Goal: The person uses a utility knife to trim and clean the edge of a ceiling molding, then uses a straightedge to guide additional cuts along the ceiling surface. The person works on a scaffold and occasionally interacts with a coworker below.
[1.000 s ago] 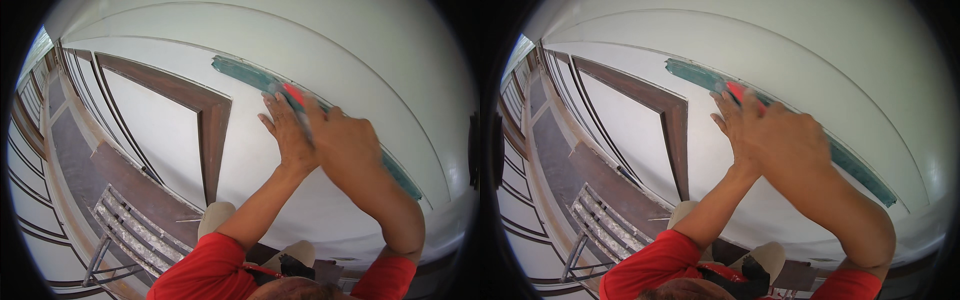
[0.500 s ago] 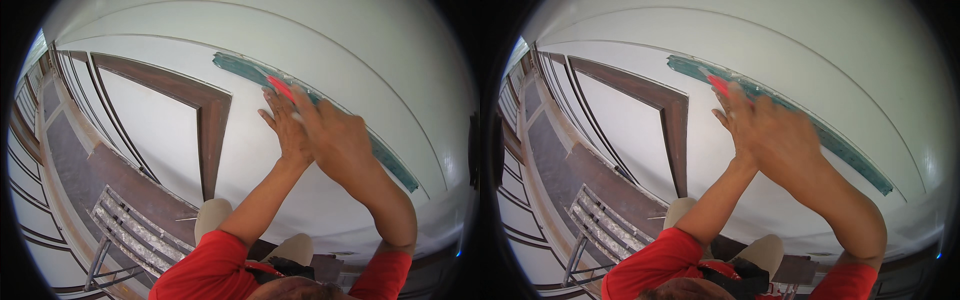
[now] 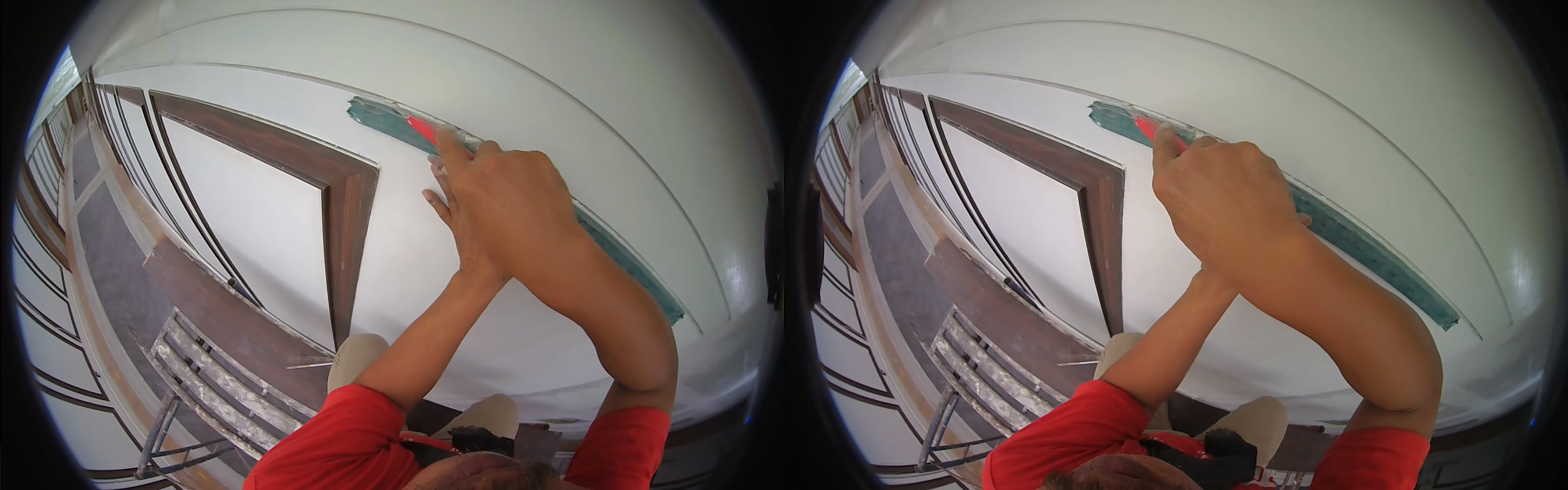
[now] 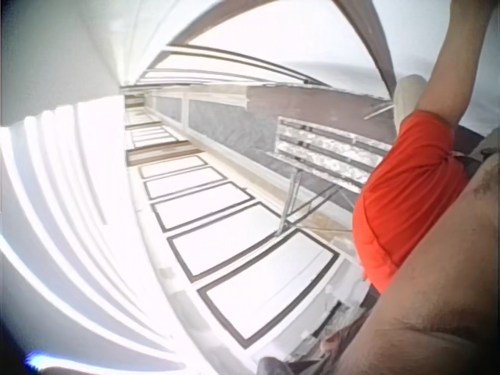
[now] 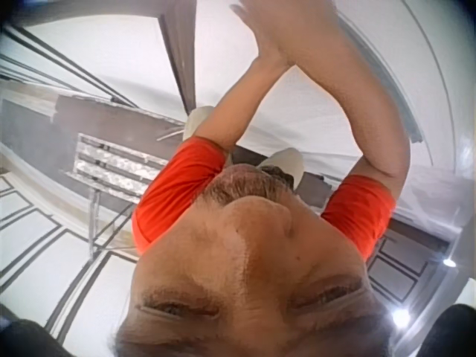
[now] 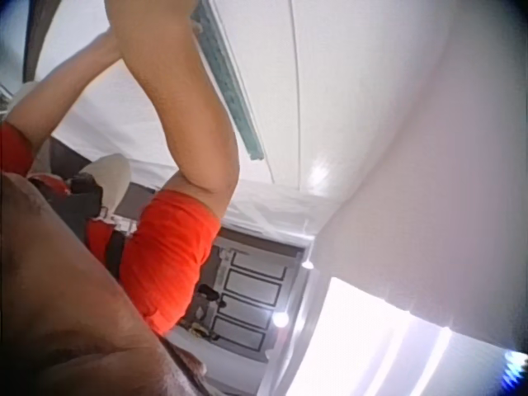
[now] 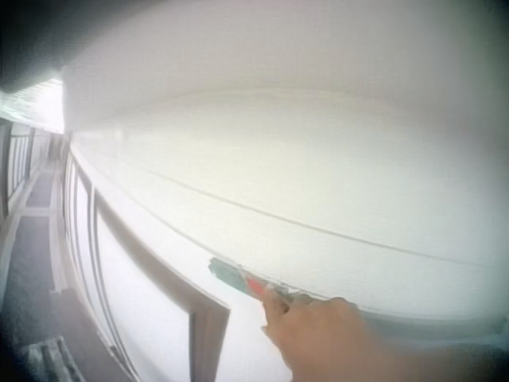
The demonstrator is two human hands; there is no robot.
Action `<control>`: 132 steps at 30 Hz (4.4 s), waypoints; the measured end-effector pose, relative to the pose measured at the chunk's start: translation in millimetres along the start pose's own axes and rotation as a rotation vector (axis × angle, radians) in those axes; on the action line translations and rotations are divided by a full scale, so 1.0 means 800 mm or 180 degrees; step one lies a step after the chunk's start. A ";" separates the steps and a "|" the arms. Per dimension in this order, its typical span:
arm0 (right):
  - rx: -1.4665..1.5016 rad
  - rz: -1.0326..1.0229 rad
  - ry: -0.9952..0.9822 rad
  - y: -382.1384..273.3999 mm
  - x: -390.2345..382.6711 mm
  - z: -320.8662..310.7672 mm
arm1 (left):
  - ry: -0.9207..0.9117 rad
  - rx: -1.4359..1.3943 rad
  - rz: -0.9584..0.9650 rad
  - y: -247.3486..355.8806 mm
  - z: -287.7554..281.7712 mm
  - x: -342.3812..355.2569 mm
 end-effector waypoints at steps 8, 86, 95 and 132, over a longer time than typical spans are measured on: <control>-0.0314 0.0166 -0.0518 0.048 -0.100 -0.017 | 0.0406 -0.0227 0.0000 0.001 -0.018 -0.001; 0.2628 0.1566 0.1243 -0.027 -0.305 0.170 | 0.1259 0.1136 -0.4109 -0.612 -0.443 -0.513; 0.0158 0.0412 0.1595 -0.010 -0.079 0.036 | 0.0372 0.2492 -0.4313 -0.634 -0.473 -0.545; -0.1432 0.0492 0.0563 -0.025 -0.041 -0.006 | 0.2757 -0.4352 0.0554 -0.185 -0.315 -0.032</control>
Point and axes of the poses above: each hand's wrist, its own x-axis towards the middle knuckle, its own z-axis out of the palm, y = z × x, the point moved 6 cm from there along x, towards the middle knuckle
